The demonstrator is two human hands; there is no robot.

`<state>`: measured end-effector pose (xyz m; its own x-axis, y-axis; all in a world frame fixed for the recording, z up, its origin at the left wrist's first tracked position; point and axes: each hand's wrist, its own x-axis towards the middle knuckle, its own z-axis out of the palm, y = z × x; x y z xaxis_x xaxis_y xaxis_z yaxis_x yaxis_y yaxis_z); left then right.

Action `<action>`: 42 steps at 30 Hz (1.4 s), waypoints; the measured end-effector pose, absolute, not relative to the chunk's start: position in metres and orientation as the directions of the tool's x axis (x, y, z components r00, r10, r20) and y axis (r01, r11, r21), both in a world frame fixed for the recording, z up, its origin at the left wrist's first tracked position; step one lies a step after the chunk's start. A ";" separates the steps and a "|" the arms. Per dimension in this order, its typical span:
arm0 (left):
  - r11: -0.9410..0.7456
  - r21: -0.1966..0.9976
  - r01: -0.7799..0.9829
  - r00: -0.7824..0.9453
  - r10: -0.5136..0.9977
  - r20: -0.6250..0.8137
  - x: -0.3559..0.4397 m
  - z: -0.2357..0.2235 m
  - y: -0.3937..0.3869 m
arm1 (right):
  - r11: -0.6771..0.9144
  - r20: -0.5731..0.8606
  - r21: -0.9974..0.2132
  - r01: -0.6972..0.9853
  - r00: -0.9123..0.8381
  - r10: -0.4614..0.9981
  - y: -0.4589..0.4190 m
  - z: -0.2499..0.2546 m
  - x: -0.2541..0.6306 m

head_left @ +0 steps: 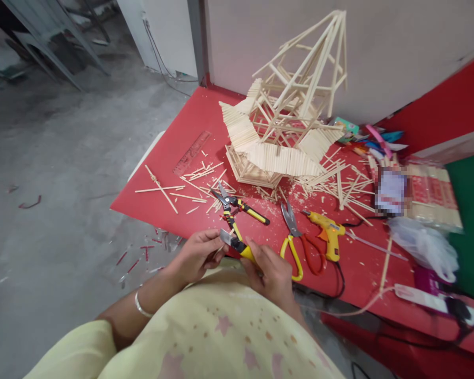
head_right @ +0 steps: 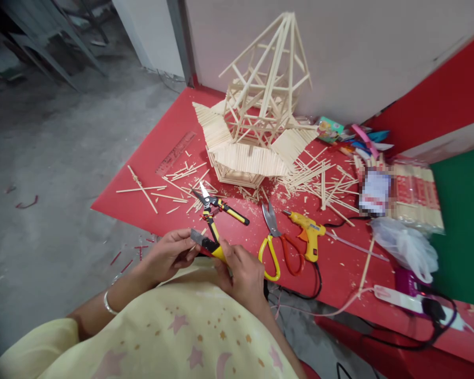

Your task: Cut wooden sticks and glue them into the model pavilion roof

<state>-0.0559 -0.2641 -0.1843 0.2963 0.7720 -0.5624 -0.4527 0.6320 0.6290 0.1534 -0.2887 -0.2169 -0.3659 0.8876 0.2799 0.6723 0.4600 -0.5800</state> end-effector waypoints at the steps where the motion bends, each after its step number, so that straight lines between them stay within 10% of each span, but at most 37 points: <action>1: 0.631 0.628 -0.456 0.293 0.773 -0.563 -0.055 -0.183 -0.264 | 0.458 0.275 -0.577 0.677 -0.367 0.889 -0.289 -0.217 0.153; 18: 0.515 0.824 -0.237 0.174 0.857 -0.485 -0.053 -0.175 -0.274 | 0.482 0.428 -0.439 0.758 -0.295 0.854 -0.305 -0.220 0.155; 24: 0.539 0.802 -0.257 0.062 0.838 -0.543 -0.067 -0.182 -0.287 | 0.204 0.540 -0.399 0.894 0.050 0.840 -0.301 -0.200 0.171; 30: 0.584 0.723 -0.369 0.135 0.803 -0.580 -0.055 -0.178 -0.274 | 0.523 0.434 -0.475 0.708 -0.328 0.839 -0.296 -0.198 0.155; 42: 0.569 0.716 -0.404 0.140 0.812 -0.566 -0.053 -0.173 -0.270 | 0.480 0.353 -0.493 0.725 -0.338 0.872 -0.298 -0.212 0.154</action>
